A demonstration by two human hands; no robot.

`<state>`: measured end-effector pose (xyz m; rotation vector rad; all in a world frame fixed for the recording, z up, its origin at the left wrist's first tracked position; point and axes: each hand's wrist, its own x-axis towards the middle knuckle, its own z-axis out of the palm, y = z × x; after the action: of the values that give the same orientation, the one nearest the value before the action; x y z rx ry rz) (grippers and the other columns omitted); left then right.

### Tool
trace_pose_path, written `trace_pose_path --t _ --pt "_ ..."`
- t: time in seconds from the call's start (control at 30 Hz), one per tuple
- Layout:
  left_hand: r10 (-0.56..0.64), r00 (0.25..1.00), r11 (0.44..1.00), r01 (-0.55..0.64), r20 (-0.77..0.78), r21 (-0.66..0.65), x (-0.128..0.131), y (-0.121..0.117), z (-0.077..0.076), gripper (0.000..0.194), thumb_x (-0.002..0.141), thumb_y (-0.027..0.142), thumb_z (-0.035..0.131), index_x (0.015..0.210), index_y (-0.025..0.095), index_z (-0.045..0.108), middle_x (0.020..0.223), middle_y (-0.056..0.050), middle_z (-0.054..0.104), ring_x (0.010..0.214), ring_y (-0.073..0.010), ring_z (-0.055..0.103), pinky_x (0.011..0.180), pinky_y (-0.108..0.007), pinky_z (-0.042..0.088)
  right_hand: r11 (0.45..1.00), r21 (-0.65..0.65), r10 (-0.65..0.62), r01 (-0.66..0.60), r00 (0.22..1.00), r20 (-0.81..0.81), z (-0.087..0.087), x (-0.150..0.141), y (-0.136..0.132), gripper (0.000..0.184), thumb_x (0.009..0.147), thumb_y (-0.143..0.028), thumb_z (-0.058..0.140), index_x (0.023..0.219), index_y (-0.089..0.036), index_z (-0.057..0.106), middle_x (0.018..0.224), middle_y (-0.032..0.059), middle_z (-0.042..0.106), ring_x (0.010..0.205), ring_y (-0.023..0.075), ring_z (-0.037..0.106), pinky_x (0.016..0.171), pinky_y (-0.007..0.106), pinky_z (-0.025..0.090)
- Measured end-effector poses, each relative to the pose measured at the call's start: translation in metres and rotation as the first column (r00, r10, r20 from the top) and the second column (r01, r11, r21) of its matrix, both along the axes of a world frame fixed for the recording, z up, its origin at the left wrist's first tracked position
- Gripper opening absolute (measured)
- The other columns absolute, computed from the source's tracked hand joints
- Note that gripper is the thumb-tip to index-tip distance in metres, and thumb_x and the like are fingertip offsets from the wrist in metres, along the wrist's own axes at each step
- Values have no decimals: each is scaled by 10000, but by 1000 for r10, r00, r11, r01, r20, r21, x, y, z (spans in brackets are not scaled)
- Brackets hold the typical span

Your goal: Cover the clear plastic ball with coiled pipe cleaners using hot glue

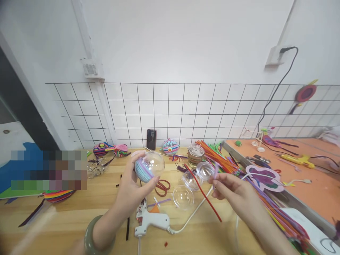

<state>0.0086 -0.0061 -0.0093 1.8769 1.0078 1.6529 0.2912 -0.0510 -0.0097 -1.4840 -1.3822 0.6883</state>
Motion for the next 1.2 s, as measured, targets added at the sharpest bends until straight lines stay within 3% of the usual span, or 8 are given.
trace_pose_path --t 0.1,0.33,0.5,0.67,0.77,0.9,1.07,1.2 --pt "53 991 996 -42 -127 85 0 -3 -3 756 738 258 724 1378 281 323 1404 -106 416 1317 -271 417 1097 -464 346 990 107 104 -90 986 -130 13 -23 4 321 789 -507 676 904 -208 656 821 104 705 677 226 670 660 350 568" --pt "8 940 968 77 -340 237 -1 -9 -2 935 762 240 713 1484 299 122 1398 -136 408 1330 -271 403 1072 -459 402 923 10 382 -384 916 -120 42 -72 24 543 779 -542 685 1196 -210 579 1160 126 677 1100 298 640 980 472 488" --pt "-5 898 921 176 -440 349 -1 -10 -1 934 783 166 681 1496 293 90 1439 -170 318 1365 -282 343 1069 -476 400 788 44 612 -615 772 -170 37 -80 31 596 797 -508 685 1298 -251 493 1211 107 647 1123 262 620 1003 461 468" --pt "0 891 894 204 -455 399 2 -9 -3 936 810 219 682 1500 323 58 1457 -188 282 1377 -313 327 1037 -528 419 741 90 665 -665 709 -233 26 -76 37 491 790 -451 721 1217 -279 551 1275 78 616 1132 239 614 964 396 492" --pt "-89 909 920 232 -407 317 0 -12 -2 1016 758 349 744 1499 346 48 1469 -189 292 1358 -352 367 1025 -584 418 718 107 683 -688 665 -301 19 -70 45 540 760 -471 745 1227 -275 559 1269 76 623 1179 254 585 968 392 479" --pt "-281 932 954 296 -227 36 -6 -14 0 1051 706 481 760 1494 395 69 1499 -142 324 1336 -355 411 1068 -603 370 676 95 707 -731 606 -364 13 -62 54 650 714 -531 761 1255 -234 556 1281 122 617 1150 287 600 960 443 469" --pt "-460 888 874 453 -5 -175 -14 -7 2 1051 696 483 771 1513 359 121 1441 -141 435 1322 -326 442 1085 -524 385 632 75 709 -771 537 -457 11 -57 55 782 655 -559 790 1319 -253 512 1306 146 610 1183 314 586 968 488 443" --pt "-528 849 819 514 14 -254 -16 -6 4 1122 632 472 819 1518 350 142 1428 -136 462 1313 -320 457 1089 -512 374 583 87 731 -808 474 -491 13 -58 50 879 620 -618 780 1362 -257 476 1288 147 628 1206 319 578 986 495 412"
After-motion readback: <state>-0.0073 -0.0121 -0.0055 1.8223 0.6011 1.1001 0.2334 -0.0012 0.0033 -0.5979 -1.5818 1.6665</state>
